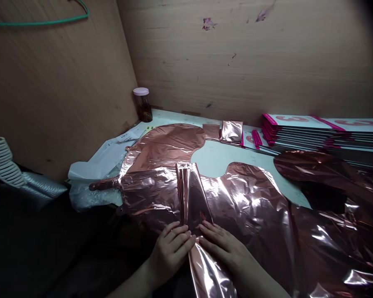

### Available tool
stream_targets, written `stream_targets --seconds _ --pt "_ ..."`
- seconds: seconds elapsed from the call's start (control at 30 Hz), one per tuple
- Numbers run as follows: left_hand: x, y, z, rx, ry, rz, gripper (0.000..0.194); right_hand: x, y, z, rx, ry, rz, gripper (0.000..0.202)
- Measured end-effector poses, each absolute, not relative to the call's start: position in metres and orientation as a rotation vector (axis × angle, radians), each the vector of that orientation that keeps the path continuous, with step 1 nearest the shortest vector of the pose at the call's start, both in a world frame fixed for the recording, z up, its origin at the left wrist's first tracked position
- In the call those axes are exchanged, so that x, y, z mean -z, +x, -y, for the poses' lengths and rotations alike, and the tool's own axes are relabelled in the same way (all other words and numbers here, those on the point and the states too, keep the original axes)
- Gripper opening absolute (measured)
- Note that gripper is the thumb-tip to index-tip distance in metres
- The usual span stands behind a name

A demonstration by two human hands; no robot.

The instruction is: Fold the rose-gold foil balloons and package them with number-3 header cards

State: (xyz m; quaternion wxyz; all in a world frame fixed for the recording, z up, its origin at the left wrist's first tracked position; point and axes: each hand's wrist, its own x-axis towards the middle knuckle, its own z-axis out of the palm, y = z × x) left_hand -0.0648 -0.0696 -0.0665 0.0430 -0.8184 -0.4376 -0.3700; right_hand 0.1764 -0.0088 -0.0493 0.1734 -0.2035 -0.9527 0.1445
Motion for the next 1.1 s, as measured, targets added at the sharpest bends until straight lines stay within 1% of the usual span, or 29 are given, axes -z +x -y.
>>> stream_targets --seconds 0.07,0.13,0.17,0.23,0.27,0.3,0.37,0.4,0.47,0.53,0.6,0.67,0.7,0.77,0.8,0.83,0.87,0.9,0.93,1.0,1.03,1.1 --pt "0.063 -0.06 0.07 1.246 -2.461 1.471 0.025 0.049 0.174 0.008 -0.564 -0.597 2.513 0.04" --pt "0.058 -0.057 0.068 1.293 -2.403 1.711 0.024 0.049 0.166 0.006 -0.778 -0.779 2.274 0.026" --pt "0.057 -0.055 0.066 1.3 -2.348 1.854 0.024 0.048 0.16 0.004 -0.88 -0.914 2.136 0.022" --pt "0.057 -0.049 0.062 1.307 -2.176 2.101 0.021 0.048 0.144 0.0 -1.014 -1.182 1.871 0.023" --pt "0.058 -0.045 0.059 1.313 -2.084 2.175 0.02 0.048 0.136 -0.002 -1.014 -1.297 1.782 0.023" --pt "0.061 -0.041 0.057 1.32 -2.002 2.213 0.024 0.048 0.128 -0.004 -0.957 -1.397 1.746 0.022" --pt "0.066 -0.034 0.053 1.307 -1.897 2.213 0.044 0.049 0.114 -0.008 -0.716 -1.578 1.831 0.021" --pt "0.069 -0.03 0.052 1.276 -1.873 2.2 0.05 0.051 0.109 -0.009 -0.575 -1.653 1.899 0.022" --pt "0.07 -0.026 0.049 1.149 -1.882 2.189 0.049 0.055 0.102 -0.011 -0.396 -1.729 2.017 0.027" --pt "0.068 -0.027 0.043 0.923 -1.955 2.229 0.048 0.059 0.099 -0.015 -0.274 -1.709 2.11 0.033" --pt "0.061 -0.033 0.033 0.667 -2.072 2.234 0.054 0.063 0.1 -0.022 -0.104 -1.599 2.237 0.041" --pt "0.052 -0.045 0.022 0.453 -2.311 2.09 0.061 0.064 0.107 -0.03 0.013 -1.411 2.412 0.055" --pt "0.047 -0.053 0.018 0.372 -2.454 1.975 0.062 0.063 0.113 -0.033 0.004 -1.312 2.496 0.061" --pt "0.038 -0.07 0.017 0.238 -2.745 1.736 0.066 0.057 0.128 -0.032 -0.1 -1.115 2.654 0.064" --pt "0.035 -0.077 0.021 0.194 -2.857 1.636 0.074 0.054 0.137 -0.027 -0.17 -1.017 2.717 0.066" --pt "0.033 -0.084 0.028 0.173 -2.94 1.548 0.086 0.051 0.146 -0.019 -0.239 -0.926 2.767 0.075" --pt "0.033 -0.088 0.037 0.175 -2.999 1.459 0.096 0.05 0.155 -0.008 -0.293 -0.842 2.802 0.087" --pt "0.035 -0.091 0.046 0.217 -3.026 1.36 0.097 0.05 0.163 0.004 -0.32 -0.786 2.817 0.096" --pt "0.037 -0.092 0.055 0.289 -3.019 1.27 0.087 0.051 0.169 0.016 -0.318 -0.757 2.805 0.095" --pt "0.043 -0.091 0.066 0.507 -2.939 1.173 0.053 0.057 0.176 0.034 -0.284 -0.754 2.713 0.078" --pt "0.044 -0.089 0.067 0.627 -2.914 1.18 0.042 0.059 0.177 0.039 -0.285 -0.762 2.637 0.07" --pt "0.04 -0.085 0.06 0.831 -2.941 1.317 0.031 0.06 0.176 0.038 -0.387 -0.812 2.47 0.06"
